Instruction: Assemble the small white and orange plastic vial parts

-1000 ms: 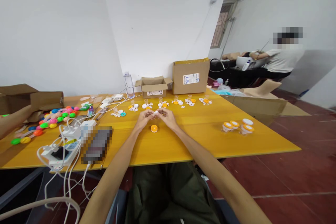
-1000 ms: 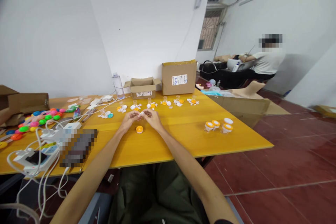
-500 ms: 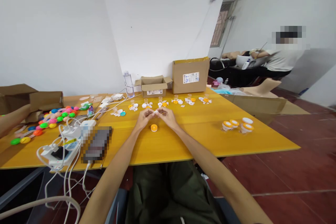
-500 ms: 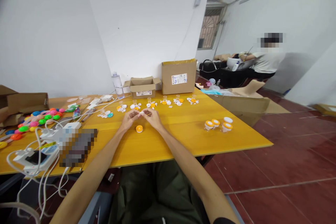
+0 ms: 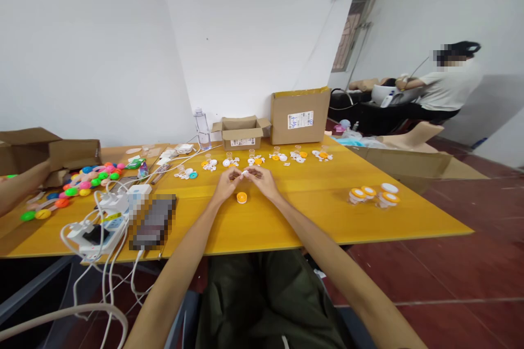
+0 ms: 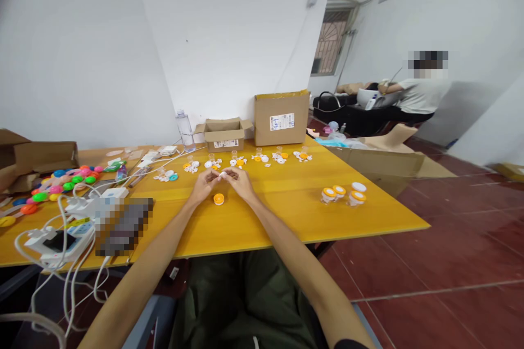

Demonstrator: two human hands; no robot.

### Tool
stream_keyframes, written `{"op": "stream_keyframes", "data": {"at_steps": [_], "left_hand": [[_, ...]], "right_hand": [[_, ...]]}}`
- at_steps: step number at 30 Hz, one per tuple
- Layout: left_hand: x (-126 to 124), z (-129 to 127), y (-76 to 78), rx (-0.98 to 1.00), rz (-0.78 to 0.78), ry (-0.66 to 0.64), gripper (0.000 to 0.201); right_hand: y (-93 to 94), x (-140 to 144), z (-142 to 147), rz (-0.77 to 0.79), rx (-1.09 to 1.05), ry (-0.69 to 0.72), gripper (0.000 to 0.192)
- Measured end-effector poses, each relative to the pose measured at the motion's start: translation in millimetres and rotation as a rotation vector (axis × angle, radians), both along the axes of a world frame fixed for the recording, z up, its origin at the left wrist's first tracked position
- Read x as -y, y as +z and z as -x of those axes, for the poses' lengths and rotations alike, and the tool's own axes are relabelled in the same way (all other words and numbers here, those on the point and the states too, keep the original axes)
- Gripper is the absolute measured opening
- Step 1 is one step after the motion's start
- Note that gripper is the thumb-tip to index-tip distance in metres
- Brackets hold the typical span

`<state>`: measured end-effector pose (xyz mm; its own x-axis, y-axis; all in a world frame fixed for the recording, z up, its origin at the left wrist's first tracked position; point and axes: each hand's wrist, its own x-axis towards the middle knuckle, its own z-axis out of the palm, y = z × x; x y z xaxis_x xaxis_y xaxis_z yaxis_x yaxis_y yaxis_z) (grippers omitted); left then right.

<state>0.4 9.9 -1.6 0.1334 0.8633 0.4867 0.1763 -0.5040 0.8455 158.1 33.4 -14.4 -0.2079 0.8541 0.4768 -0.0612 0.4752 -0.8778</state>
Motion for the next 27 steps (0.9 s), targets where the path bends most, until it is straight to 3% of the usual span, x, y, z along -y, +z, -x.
{"op": "stream_keyframes", "data": {"at_steps": [15,27], "left_hand": [[-0.4,3.8,-1.7,-0.084,-0.007,0.008,0.017],[-1.2,1.7,-0.8,-0.073,-0.020,0.063,0.016]], "right_hand": [[2.1,1.6,-3.2,-0.073,0.095,0.016,0.022],[1.2,-0.8,-0.2,-0.035,0.010,-0.028,0.021]]}}
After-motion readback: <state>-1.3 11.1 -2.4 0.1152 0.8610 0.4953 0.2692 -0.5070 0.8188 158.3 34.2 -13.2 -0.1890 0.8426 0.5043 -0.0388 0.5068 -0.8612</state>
